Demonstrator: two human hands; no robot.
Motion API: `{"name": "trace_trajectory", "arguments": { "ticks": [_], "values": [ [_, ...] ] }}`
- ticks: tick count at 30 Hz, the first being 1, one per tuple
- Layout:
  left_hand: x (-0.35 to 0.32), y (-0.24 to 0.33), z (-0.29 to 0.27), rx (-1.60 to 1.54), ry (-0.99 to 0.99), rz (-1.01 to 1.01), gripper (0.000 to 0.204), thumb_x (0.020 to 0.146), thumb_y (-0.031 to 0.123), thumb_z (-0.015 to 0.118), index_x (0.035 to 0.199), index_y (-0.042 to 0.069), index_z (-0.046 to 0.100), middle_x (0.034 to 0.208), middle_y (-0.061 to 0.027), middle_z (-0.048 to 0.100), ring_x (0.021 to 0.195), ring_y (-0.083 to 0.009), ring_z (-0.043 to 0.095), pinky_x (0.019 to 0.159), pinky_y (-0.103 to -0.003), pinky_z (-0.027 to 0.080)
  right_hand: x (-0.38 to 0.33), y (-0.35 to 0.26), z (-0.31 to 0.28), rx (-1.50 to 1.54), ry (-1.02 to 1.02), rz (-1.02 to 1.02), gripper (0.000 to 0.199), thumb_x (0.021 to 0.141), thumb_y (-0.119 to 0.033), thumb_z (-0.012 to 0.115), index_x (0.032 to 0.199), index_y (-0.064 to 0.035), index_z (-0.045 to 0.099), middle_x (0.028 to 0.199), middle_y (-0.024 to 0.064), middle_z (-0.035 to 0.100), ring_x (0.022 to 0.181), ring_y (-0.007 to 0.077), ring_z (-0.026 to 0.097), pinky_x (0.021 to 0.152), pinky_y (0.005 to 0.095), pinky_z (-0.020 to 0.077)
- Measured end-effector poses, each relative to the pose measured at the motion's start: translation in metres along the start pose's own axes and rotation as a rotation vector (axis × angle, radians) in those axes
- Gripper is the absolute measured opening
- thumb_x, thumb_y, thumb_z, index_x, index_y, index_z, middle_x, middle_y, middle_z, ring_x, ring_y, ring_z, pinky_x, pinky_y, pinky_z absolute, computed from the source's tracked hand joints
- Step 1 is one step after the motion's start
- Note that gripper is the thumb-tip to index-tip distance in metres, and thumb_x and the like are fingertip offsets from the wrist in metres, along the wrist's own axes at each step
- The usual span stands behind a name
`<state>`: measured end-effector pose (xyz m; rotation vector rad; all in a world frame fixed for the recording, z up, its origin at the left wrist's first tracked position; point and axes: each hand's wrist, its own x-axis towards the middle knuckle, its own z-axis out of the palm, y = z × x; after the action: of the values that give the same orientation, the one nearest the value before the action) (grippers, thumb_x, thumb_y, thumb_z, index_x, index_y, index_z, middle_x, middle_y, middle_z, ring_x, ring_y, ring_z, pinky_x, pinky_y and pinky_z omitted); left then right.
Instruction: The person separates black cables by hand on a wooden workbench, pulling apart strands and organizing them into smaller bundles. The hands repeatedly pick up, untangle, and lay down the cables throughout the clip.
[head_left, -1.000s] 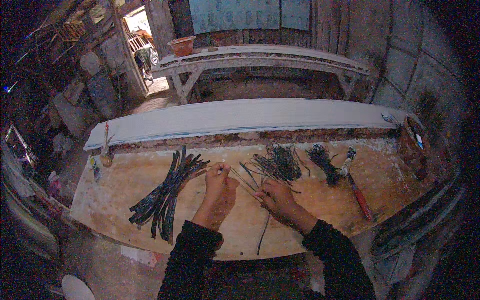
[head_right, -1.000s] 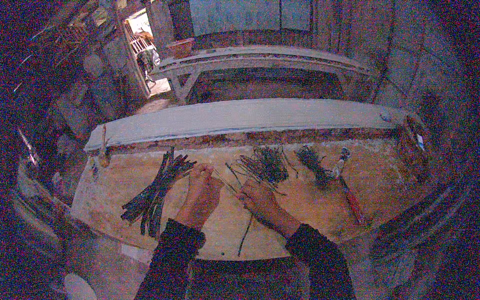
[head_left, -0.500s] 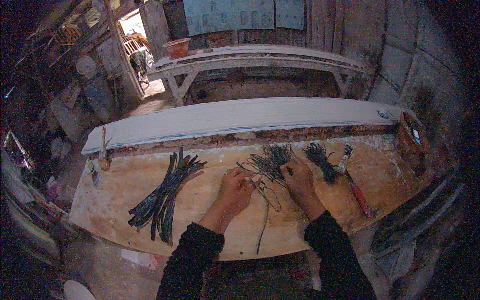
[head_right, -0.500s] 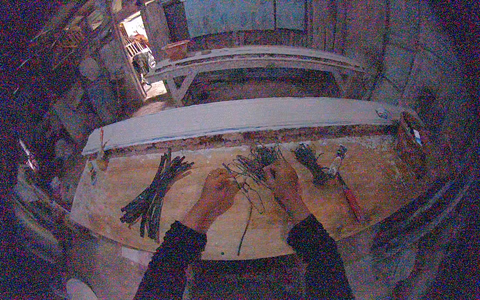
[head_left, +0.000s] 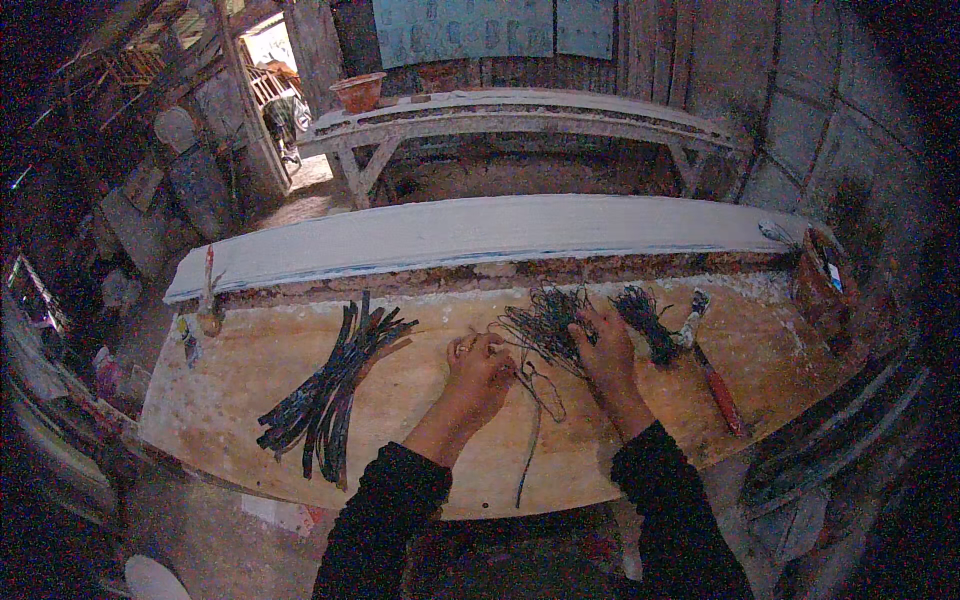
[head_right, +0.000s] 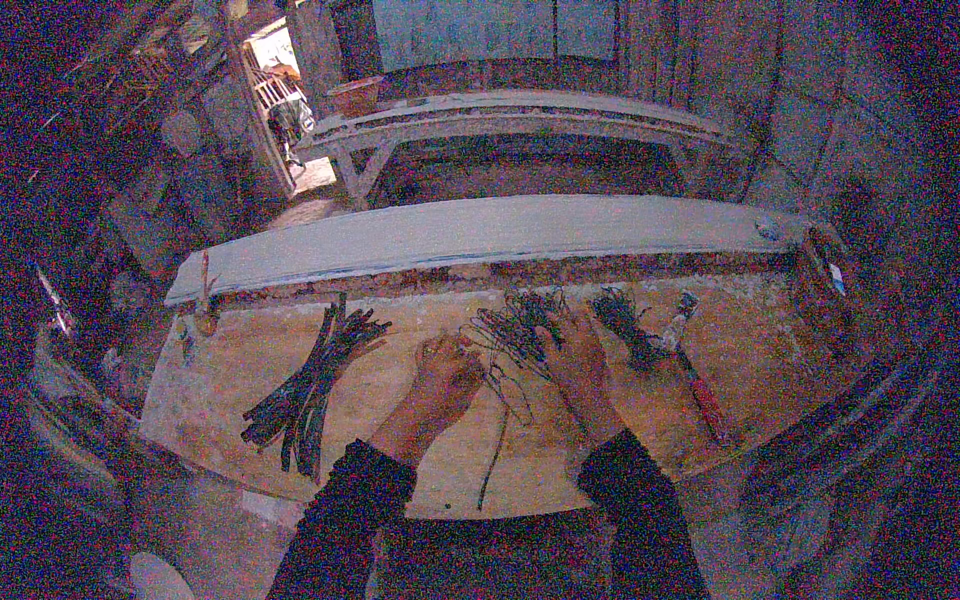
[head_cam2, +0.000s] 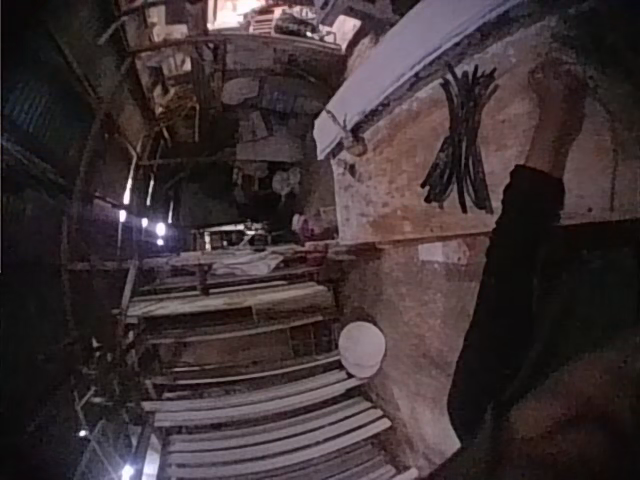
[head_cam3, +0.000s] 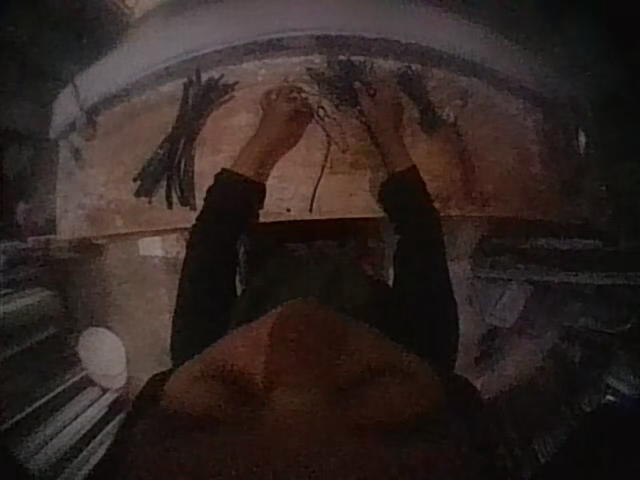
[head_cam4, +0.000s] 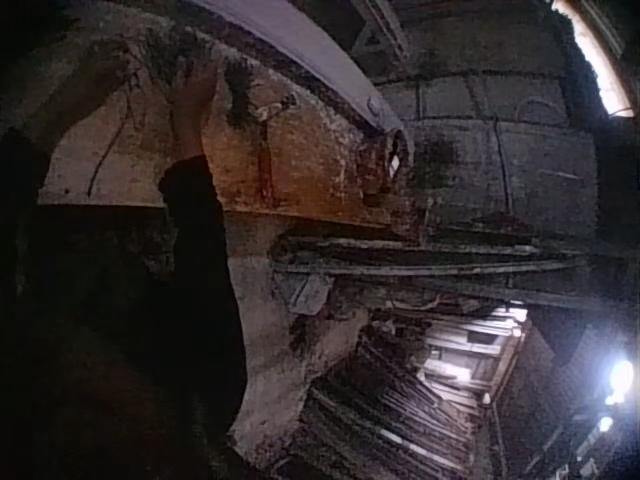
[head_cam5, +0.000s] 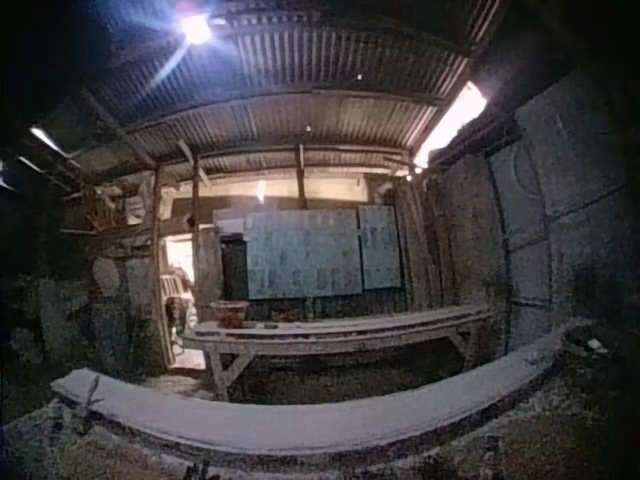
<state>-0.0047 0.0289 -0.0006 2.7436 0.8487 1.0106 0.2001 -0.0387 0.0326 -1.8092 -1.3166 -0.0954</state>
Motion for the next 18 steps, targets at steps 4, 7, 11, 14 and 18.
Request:
{"name": "trace_trajectory", "arguments": {
  "ticks": [4, 7, 11, 14, 18],
  "values": [
    [0.005, 0.012, -0.017, -0.111, -0.007, -0.09, 0.017, 0.071, 0.017, 0.072, 0.086, 0.013, 0.065, 0.107, -0.0078, 0.055, 0.109, -0.0266, 0.049, 0.101, -0.052, 0.023, -0.008, -0.029, -0.019, 0.179, -0.202, -0.071, 0.025, 0.082, -0.022, 0.067, 0.098, -0.003, 0.067, 0.089, 0.014, 0.062, 0.089, 0.031, 0.059, 0.08, 0.0392, 0.0466],
    [0.012, 0.023, -0.036, -0.125, 0.076, -0.119, 0.029, 0.066, 0.019, 0.073, 0.09, 0.008, 0.062, 0.103, -0.0078, 0.054, 0.106, -0.0262, 0.05, 0.101, -0.053, 0.023, -0.021, -0.033, -0.014, 0.305, -0.324, -0.14, 0.026, 0.084, -0.022, 0.066, 0.098, -0.0007, 0.066, 0.086, 0.011, 0.062, 0.083, 0.0257, 0.06, 0.074, 0.0365, 0.0479],
    [0.011, 0.023, -0.048, 0.029, 0.174, -0.083, 0.04, 0.059, 0.02, 0.076, 0.092, 0.004, 0.059, 0.099, -0.0078, 0.053, 0.102, -0.027, 0.051, 0.1, -0.054, 0.023, -0.031, -0.043, -0.012, 0.598, -0.667, 0.164, 0.024, 0.087, -0.024, 0.064, 0.093, -0.0011, 0.063, 0.075, 0.0048, 0.059, 0.07, 0.0153, 0.058, 0.06, 0.0289, 0.0469],
    [0.007, 0.02, -0.045, 0.04, 0.307, -0.061, 0.042, 0.056, 0.018, 0.077, 0.091, 0.003, 0.059, 0.099, -0.0083, 0.054, 0.1, -0.0278, 0.052, 0.098, -0.053, 0.026, -0.033, -0.039, -0.006, 0.864, -0.817, 0.364, 0.023, 0.09, -0.028, 0.061, 0.088, -0.0053, 0.059, 0.066, -0.0002, 0.054, 0.058, 0.0085, 0.052, 0.049, 0.0224, 0.0411],
    [0.007, 0.011, -0.049, 0.023, 0.315, -0.146, 0.045, 0.053, 0.013, 0.078, 0.092, 0.003, 0.058, 0.096, -0.0102, 0.055, 0.096, -0.0304, 0.052, 0.095, -0.049, 0.031, -0.025, -0.036, -0.016, 0.93, -0.848, 0.515, 0.023, 0.092, -0.032, 0.057, 0.084, -0.0113, 0.054, 0.061, -0.0046, 0.049, 0.049, 0.0045, 0.044, 0.04, 0.0197, 0.033]
  ]
}}
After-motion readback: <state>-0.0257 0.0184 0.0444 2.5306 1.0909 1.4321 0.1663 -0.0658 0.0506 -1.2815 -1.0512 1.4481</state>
